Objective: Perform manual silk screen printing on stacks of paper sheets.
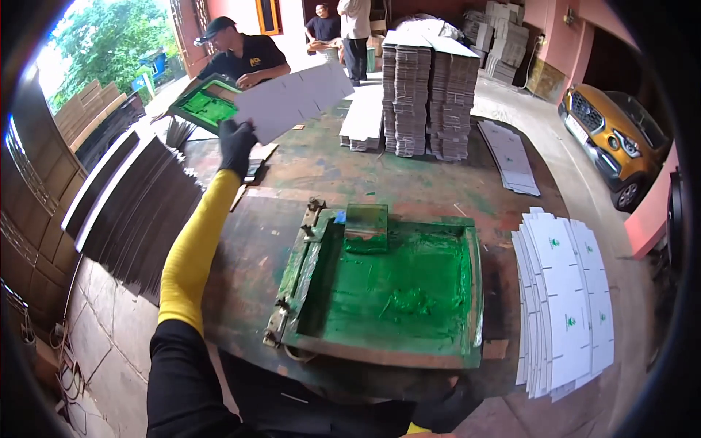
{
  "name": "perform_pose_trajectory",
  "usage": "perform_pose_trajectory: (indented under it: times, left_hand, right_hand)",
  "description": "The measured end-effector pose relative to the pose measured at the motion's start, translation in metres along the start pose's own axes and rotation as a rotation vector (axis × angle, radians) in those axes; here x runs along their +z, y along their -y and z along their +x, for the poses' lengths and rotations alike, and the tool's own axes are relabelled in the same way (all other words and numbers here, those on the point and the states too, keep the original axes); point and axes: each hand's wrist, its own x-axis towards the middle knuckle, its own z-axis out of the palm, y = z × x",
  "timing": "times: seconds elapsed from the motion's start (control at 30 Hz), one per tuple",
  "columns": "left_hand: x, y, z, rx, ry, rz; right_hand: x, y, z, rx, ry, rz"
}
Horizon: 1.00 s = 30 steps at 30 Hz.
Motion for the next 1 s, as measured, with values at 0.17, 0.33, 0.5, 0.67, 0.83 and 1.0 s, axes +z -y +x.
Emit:
perform_pose_trajectory:
  times: [0.17, 0.33, 0.5, 0.67, 0.83, 1.0]
  left_hand:
    - [-0.153, -0.121, -0.12, 0.181, 0.081, -0.198]
    - [-0.201, -0.152, -0.261, -0.039, -0.02, -0.302]
    - [-0.211, -0.184, -0.357, -0.25, 0.049, -0.292]
    - [-0.223, -0.182, -0.387, -0.395, 0.339, -0.185]
    - [-0.262, -0.158, -0.396, -0.397, 0.511, -0.024]
    - [-0.239, -0.151, -0.39, -0.473, 0.503, 0.131]
  right_hand:
    - [0.002, -0.023, -0.006, 0.38, -0.117, 0.306]
    - [0.044, -0.126, 0.071, 0.094, -0.109, -0.041]
    - [0.012, -0.066, 0.22, -0.282, 0.053, 1.119]
    - [-0.033, -0.028, 0.19, -0.141, 0.36, 1.133]
    - [-0.082, -0.052, 0.132, 0.099, 0.74, 0.819]
    - [-0.053, -0.024, 0.087, 0.094, 0.86, 0.522]
